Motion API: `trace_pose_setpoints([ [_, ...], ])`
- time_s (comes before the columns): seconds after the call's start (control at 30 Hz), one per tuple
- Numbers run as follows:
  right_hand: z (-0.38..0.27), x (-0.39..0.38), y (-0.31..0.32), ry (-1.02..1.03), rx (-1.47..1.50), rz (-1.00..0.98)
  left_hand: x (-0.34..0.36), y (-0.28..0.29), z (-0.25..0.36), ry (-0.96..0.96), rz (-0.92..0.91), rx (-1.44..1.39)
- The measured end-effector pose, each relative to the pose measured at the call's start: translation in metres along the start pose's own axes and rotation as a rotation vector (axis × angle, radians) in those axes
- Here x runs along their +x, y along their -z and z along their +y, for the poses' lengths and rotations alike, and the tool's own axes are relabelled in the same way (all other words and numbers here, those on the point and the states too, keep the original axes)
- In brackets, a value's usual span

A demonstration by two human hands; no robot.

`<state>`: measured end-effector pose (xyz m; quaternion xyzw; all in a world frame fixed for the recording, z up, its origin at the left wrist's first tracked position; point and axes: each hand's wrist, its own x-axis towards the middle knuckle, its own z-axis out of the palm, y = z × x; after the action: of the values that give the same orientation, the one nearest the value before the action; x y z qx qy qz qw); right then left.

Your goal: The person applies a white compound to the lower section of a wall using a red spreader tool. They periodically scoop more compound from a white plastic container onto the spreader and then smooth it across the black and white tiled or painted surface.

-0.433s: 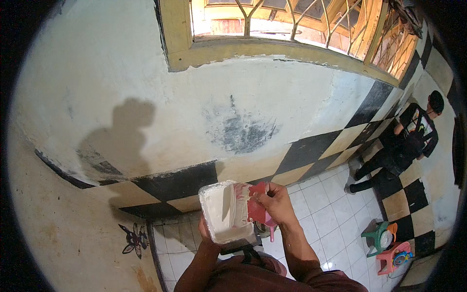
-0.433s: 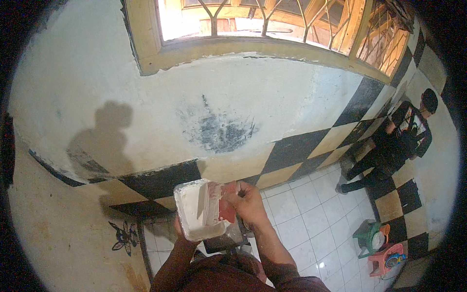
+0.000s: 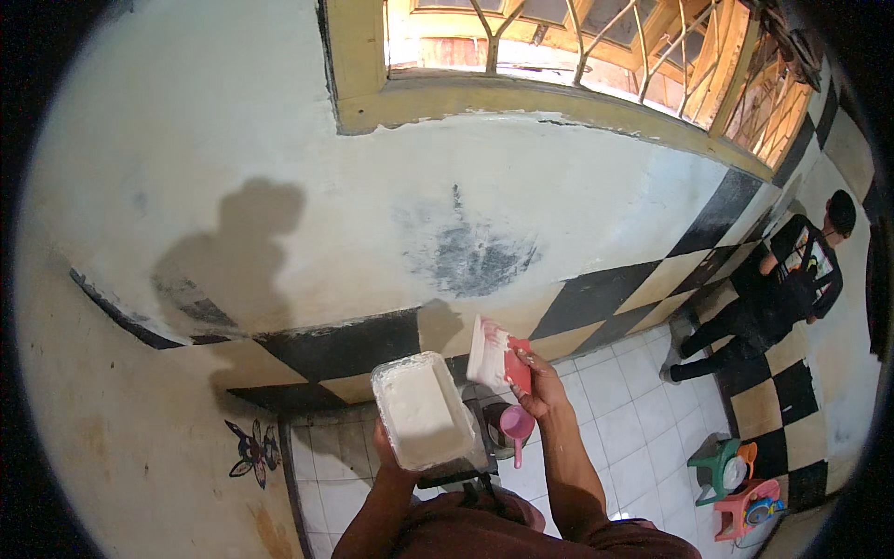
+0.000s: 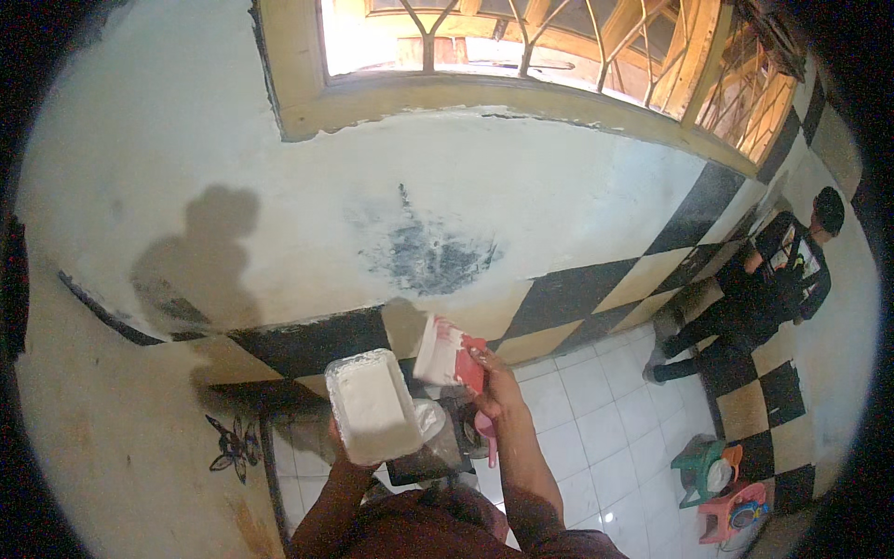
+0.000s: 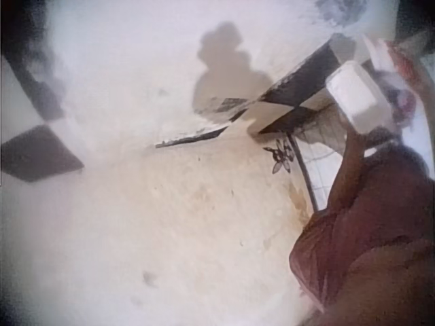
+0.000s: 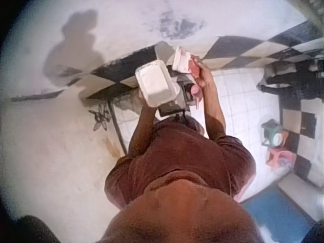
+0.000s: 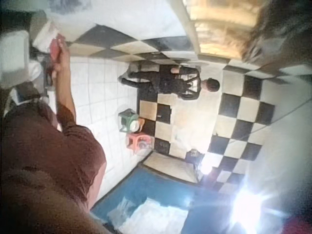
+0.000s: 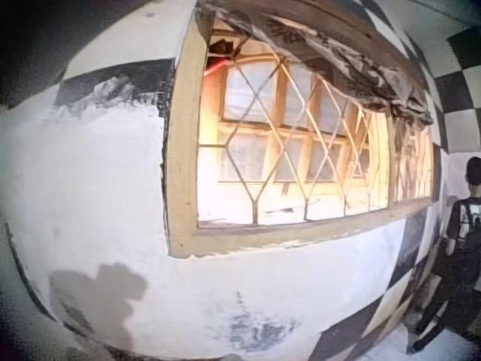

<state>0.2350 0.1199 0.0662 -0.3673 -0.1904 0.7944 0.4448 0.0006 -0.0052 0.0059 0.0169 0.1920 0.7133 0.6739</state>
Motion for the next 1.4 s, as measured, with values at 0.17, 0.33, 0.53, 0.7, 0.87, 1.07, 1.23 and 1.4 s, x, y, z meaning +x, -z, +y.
trace_pose_setpoints([
  [0.17,0.041,0.092,0.033,0.040,-0.070,0.081,-0.028,0.009,0.017,-0.041,-0.027,-0.096],
  [0.33,0.065,0.179,0.060,0.255,-0.059,0.198,-0.045,0.001,0.023,-0.114,-0.013,-0.120],
  [0.53,-0.008,0.173,-0.095,0.278,-0.086,0.244,-0.061,0.023,0.038,-0.184,0.090,-0.071],
  [0.7,-0.024,0.103,-0.090,0.324,-0.061,0.147,-0.065,0.018,0.038,-0.185,0.077,-0.095],
  [0.87,0.021,0.076,-0.022,0.348,-0.240,0.231,-0.068,0.013,0.038,-0.175,0.039,-0.069],
  [1.07,0.067,0.137,0.070,0.655,-0.597,0.245,-0.083,0.006,0.047,-0.245,0.068,-0.068],
  [1.23,0.097,0.174,0.023,0.677,-1.266,0.663,-0.106,0.006,0.060,-0.252,0.006,0.046],
  [1.4,0.186,0.212,-0.095,0.978,-1.459,0.608,-0.120,-0.009,0.074,-0.349,0.137,-0.064],
])
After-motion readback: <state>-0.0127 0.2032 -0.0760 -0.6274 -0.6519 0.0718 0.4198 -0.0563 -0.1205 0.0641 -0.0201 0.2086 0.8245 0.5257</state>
